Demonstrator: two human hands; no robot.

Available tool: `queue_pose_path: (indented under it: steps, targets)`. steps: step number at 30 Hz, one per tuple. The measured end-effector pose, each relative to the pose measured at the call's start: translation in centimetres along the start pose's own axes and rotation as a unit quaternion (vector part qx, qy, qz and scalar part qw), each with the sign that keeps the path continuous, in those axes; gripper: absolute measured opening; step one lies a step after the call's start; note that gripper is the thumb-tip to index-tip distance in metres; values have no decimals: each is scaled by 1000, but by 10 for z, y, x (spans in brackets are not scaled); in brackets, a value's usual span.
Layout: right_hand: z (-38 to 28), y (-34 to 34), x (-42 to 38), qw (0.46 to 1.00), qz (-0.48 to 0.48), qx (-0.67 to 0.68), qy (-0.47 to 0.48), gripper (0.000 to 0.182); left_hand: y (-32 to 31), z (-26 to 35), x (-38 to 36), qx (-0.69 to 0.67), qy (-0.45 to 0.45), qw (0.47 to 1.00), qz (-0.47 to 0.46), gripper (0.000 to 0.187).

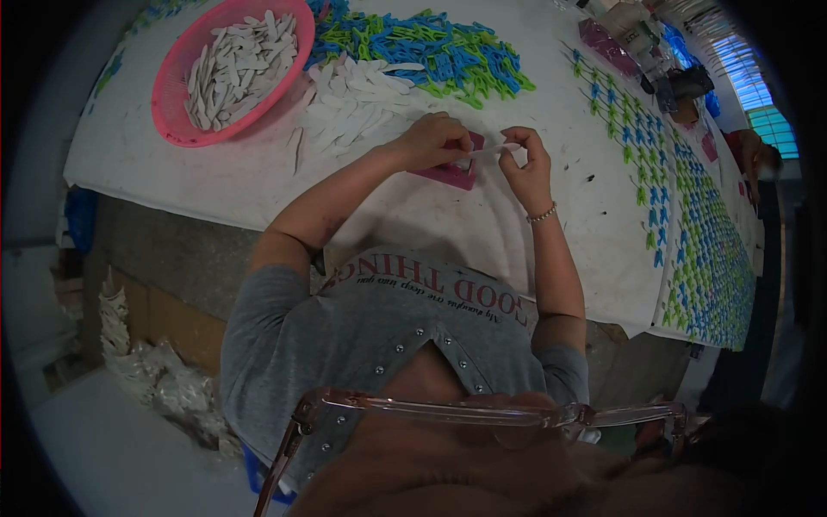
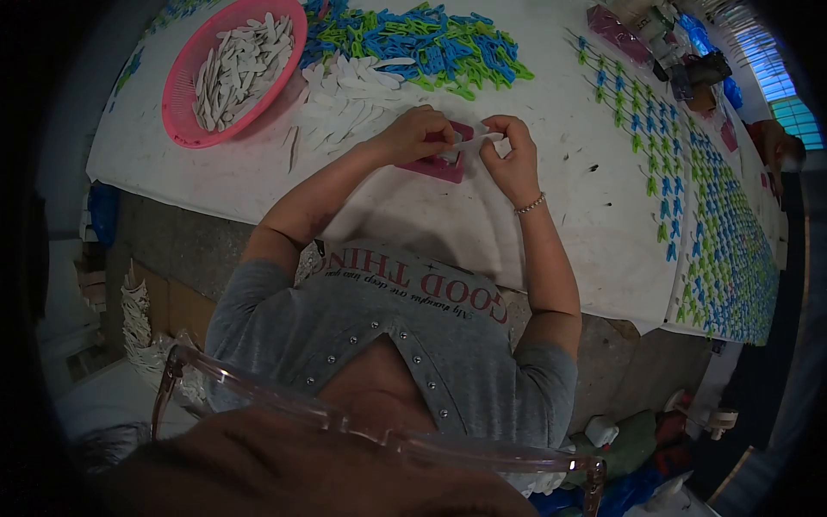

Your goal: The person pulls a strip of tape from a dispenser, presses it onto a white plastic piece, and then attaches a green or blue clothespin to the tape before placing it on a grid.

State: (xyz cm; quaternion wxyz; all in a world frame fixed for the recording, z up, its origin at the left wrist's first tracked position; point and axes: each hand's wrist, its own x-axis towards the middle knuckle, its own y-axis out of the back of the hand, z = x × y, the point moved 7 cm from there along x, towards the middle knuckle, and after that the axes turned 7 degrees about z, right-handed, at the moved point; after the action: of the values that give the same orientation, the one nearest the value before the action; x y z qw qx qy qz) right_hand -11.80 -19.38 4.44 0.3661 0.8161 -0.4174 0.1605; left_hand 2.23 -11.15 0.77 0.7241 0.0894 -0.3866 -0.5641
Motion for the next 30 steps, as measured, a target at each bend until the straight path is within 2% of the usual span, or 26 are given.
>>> queue_pose_path:
  steps: [2,3,5,7,8,9,11,13,15,18,21,25,28,30]
  targets:
    - [5,-9,5,987,-8,139,-75,31,-3,3,1,15,-4,1000,8,13]
    - [2,-13,5,987,-8,140,-74,31,-3,4,1,30,-8,999,16,13]
    - [3,-24,4,950,-23,277,-140,39,-2,2,-2,11,-6,999,45,13]
    - [12,-36,-7,947,-34,287,-142,40,3,4,-4,-9,-3,997,74,14]
    - [17,-42,-12,943,-43,297,-145,42,6,3,-7,-47,32,994,91,15]
    - [18,-44,-15,943,-45,297,-146,42,8,0,-9,-85,68,988,107,16]
    - [22,-49,-21,943,-54,275,-179,40,7,-6,-11,-89,64,990,94,17]
    - [22,-52,-23,956,-56,240,-159,38,10,-5,-9,-92,60,991,82,19]
    - [20,-54,-22,968,-56,205,-136,37,14,-12,-4,-303,136,940,80,27]
    - [17,-58,-22,978,-76,156,-117,35,32,-12,8,-228,86,967,77,33]
    - [13,-60,-20,979,-89,145,-115,32,36,-11,11,-231,98,967,46,31]
    - [18,-53,-22,990,-94,87,-66,28,37,-9,1,-231,115,966,9,30]
    - [17,-42,-25,993,-109,26,-32,28,27,-15,-12,-155,129,979,-15,27]
    - [15,-37,-24,992,-123,4,-23,28,25,-11,-17,-115,90,989,16,26]
